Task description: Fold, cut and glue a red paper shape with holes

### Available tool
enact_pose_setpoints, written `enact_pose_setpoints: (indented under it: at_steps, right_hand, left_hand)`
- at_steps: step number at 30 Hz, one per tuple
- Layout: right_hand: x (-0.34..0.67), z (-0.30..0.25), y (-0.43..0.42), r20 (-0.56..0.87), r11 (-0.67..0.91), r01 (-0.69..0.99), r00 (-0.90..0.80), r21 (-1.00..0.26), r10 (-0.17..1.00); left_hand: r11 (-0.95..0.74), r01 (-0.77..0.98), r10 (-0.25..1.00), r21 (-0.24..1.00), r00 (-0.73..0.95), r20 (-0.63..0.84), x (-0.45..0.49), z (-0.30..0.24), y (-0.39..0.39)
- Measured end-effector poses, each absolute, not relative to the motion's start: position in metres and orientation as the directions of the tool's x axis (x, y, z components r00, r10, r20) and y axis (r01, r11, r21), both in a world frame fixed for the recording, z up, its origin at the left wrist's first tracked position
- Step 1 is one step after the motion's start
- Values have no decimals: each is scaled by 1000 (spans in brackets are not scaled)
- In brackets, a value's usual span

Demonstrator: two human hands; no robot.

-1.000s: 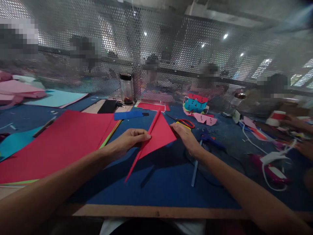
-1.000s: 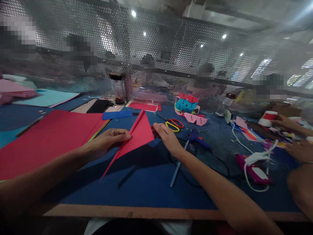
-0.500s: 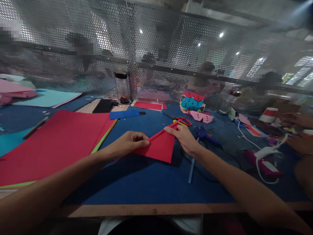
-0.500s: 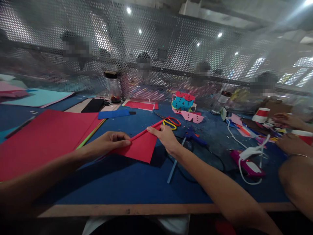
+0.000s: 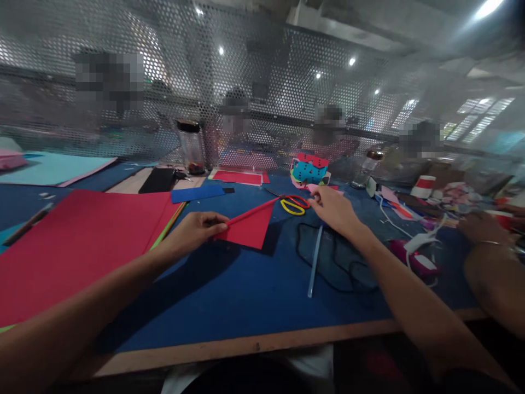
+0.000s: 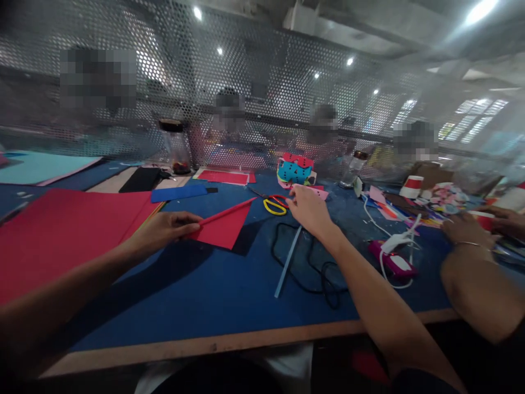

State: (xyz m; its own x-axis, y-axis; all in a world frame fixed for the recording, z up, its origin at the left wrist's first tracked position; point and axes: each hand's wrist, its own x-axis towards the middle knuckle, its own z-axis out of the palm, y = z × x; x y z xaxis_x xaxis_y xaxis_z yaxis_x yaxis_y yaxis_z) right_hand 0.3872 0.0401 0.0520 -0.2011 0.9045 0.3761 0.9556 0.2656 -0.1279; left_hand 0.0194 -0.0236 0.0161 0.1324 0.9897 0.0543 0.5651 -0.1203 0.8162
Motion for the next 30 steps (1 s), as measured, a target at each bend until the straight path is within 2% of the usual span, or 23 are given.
enact_pose_setpoints:
  at_steps: [1, 2, 7, 16, 23, 30]
  right_hand:
    - [399, 51, 37, 317, 176, 984, -164, -8, 934]
    - [410, 49, 34, 281, 135, 991, -136, 23, 950]
    - [437, 29, 23, 151, 67, 994, -79, 82, 985]
    - [447, 33, 16, 53, 64, 987, -73, 148, 996]
    - [439, 29, 8, 29, 34, 978, -41, 208, 999]
    - [439, 28, 10, 116, -31, 990, 15, 138, 993]
  left_hand:
    - [-143, 563, 987, 814, 147, 72, 17, 14, -21]
    - [-162, 555, 984, 816, 151, 93, 15, 12, -19]
    - [-219, 589, 975, 778, 153, 158, 12, 4, -11]
    - [-232, 658, 973, 716, 143, 183, 10, 2, -10]
    - [-217, 667, 976, 713, 124, 181, 15, 11, -17]
    - [-212, 671, 977, 710, 134, 165, 13, 6, -14]
